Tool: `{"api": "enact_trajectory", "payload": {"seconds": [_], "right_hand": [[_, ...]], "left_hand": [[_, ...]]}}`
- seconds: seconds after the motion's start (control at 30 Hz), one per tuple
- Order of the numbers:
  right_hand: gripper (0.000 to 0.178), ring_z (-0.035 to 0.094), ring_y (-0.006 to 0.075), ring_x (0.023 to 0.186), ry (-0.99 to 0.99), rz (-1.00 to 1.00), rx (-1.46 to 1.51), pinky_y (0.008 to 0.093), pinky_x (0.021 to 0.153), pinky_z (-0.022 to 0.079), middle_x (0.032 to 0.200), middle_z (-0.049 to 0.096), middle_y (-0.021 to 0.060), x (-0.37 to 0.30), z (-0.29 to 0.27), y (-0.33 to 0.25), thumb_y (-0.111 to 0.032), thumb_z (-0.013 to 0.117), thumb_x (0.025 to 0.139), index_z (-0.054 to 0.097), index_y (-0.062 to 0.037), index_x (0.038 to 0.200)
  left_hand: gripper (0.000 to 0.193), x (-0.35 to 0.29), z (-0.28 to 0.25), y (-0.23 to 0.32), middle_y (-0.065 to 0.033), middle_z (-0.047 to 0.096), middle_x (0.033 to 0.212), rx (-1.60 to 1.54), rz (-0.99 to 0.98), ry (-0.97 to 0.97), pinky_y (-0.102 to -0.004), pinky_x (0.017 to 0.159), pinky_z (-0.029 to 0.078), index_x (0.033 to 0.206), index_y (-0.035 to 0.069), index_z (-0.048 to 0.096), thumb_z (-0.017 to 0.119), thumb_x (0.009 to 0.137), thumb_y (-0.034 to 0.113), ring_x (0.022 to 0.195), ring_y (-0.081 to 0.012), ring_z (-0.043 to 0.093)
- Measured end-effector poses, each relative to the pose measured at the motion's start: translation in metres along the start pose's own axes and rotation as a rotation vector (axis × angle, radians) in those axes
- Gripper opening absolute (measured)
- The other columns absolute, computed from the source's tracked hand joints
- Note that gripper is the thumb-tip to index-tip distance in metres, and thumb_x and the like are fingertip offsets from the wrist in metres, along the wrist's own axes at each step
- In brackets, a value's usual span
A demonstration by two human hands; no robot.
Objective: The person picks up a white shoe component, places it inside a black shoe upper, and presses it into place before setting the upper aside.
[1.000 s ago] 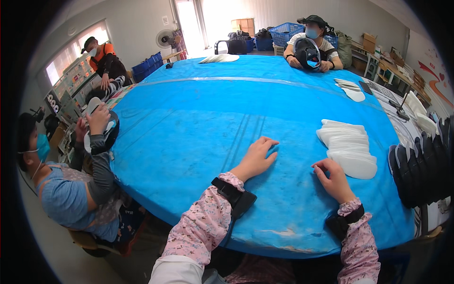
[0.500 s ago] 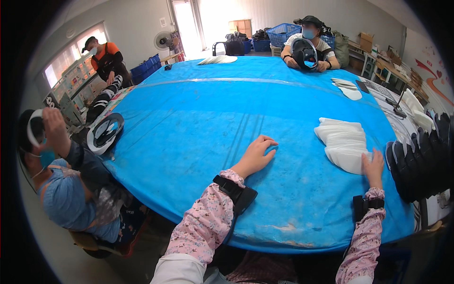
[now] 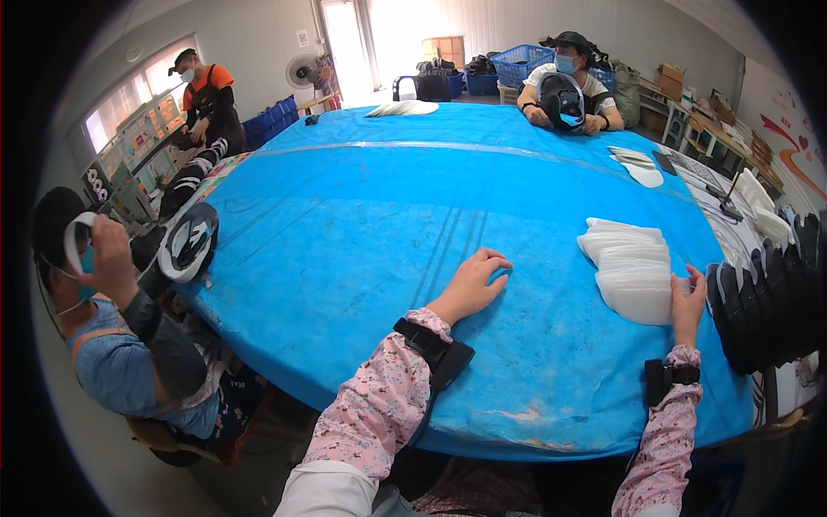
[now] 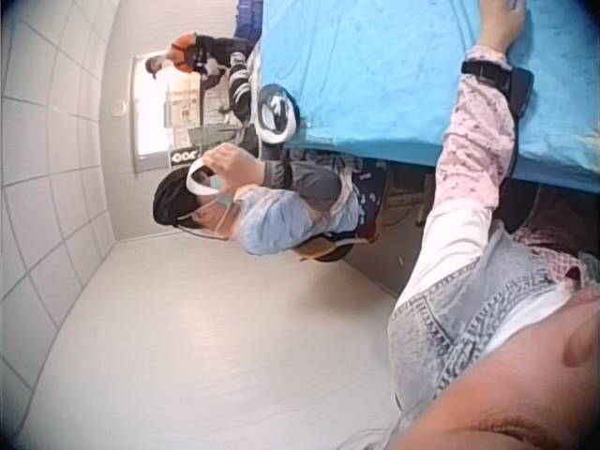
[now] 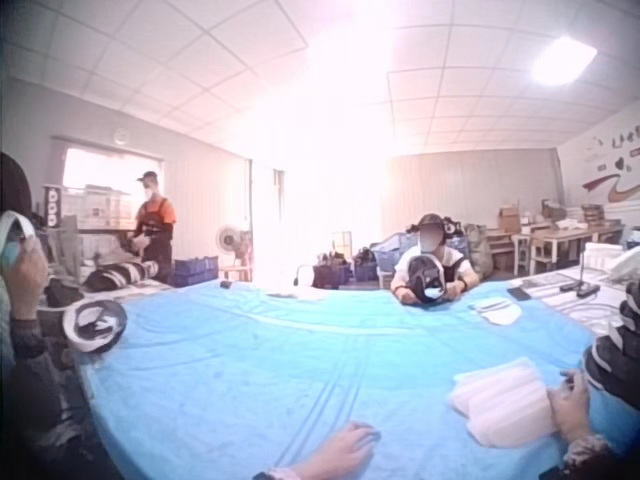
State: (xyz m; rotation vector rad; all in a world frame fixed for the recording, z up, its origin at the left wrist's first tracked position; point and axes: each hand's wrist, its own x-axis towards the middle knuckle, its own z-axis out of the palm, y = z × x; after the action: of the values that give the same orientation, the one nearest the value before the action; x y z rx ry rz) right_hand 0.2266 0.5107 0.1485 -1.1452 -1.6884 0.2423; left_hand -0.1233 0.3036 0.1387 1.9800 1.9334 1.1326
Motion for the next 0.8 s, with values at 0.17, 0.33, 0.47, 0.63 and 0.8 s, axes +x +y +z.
{"api": "enact_trajectory", "payload": {"seconds": [0.17,0.33,0.47,0.63,0.8], "right_hand": [[0.033,0.05,0.022,0.091,0.043,-0.02,0.084,0.0315,0.082,0.042,0.102,0.052,0.0113,0.005,0.003,0.017,-0.019,0.064,0.08,0.054,-0.0033,0.107],[0.035,0.05,0.0258,0.097,-0.213,0.262,0.017,0.0339,0.085,0.04,0.105,0.051,0.0138,0.006,0.004,0.053,-0.024,0.063,0.08,0.055,-0.0031,0.107],[0.036,0.047,0.0302,0.103,-0.095,0.028,-0.215,0.0354,0.089,0.038,0.109,0.049,0.0163,-0.004,0.008,0.031,-0.025,0.064,0.079,0.055,-0.0026,0.106],[0.059,0.038,0.0351,0.116,-0.454,-0.355,-0.195,0.0408,0.097,0.031,0.126,0.038,0.022,-0.013,0.009,-0.001,-0.038,0.069,0.072,0.051,-0.0057,0.118],[0.091,0.025,0.0387,0.126,-0.693,-0.266,-0.223,0.0441,0.103,0.022,0.138,0.024,0.0224,-0.02,-0.003,-0.036,-0.054,0.073,0.059,0.038,-0.0089,0.131]], "left_hand": [[0.025,0.001,0.0,0.001,-0.0116,0.048,0.113,-0.013,0.001,-0.003,-0.0364,0.09,0.038,0.107,0.007,0.057,0.053,0.084,0.018,0.107,-0.0276,0.046],[0.025,0.002,0.001,0.001,-0.0118,0.049,0.112,-0.004,0.025,-0.003,-0.0359,0.09,0.038,0.106,0.007,0.057,0.053,0.084,0.017,0.107,-0.0277,0.047],[0.025,-0.001,0.0,0.0,-0.012,0.049,0.112,0.005,0.022,-0.008,-0.0361,0.09,0.038,0.106,0.007,0.057,0.053,0.083,0.017,0.107,-0.0279,0.047],[0.026,0.001,0.002,0.0,-0.0122,0.049,0.113,0.005,0.027,-0.009,-0.0366,0.091,0.038,0.107,0.006,0.056,0.054,0.084,0.018,0.107,-0.0282,0.047],[0.026,0.0,0.001,-0.002,-0.0119,0.049,0.113,0.018,0.028,-0.01,-0.0369,0.091,0.038,0.107,0.007,0.057,0.054,0.084,0.019,0.107,-0.0283,0.047]]}}
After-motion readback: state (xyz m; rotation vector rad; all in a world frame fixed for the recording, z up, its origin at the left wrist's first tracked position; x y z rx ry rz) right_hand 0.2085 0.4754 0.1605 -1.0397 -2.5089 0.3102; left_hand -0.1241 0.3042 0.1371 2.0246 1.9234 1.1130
